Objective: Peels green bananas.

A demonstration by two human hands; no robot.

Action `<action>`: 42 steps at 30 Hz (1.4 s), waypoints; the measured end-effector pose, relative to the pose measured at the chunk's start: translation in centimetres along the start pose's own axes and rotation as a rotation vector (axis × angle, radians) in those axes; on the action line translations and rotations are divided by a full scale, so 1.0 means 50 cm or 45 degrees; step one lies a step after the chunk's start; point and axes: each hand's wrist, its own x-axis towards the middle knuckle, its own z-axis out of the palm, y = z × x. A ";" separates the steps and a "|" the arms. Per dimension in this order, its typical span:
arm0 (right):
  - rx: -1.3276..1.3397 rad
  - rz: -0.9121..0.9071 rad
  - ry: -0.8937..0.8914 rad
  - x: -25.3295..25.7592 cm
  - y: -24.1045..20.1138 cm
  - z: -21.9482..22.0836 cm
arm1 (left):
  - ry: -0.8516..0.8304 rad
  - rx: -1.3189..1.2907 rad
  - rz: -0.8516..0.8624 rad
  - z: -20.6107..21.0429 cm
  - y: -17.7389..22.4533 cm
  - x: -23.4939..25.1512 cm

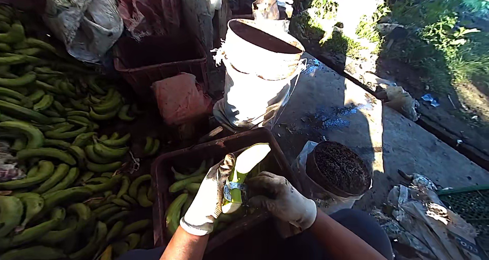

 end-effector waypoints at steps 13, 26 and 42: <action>-0.079 0.505 0.723 0.045 -0.008 -0.113 | 0.191 0.263 0.085 -0.006 -0.019 0.043; -0.438 0.598 0.390 0.007 -0.031 -0.085 | 0.364 0.159 0.300 -0.011 -0.017 0.054; -0.297 0.049 0.485 0.054 0.018 -0.063 | -0.062 0.054 -0.023 0.018 0.004 0.021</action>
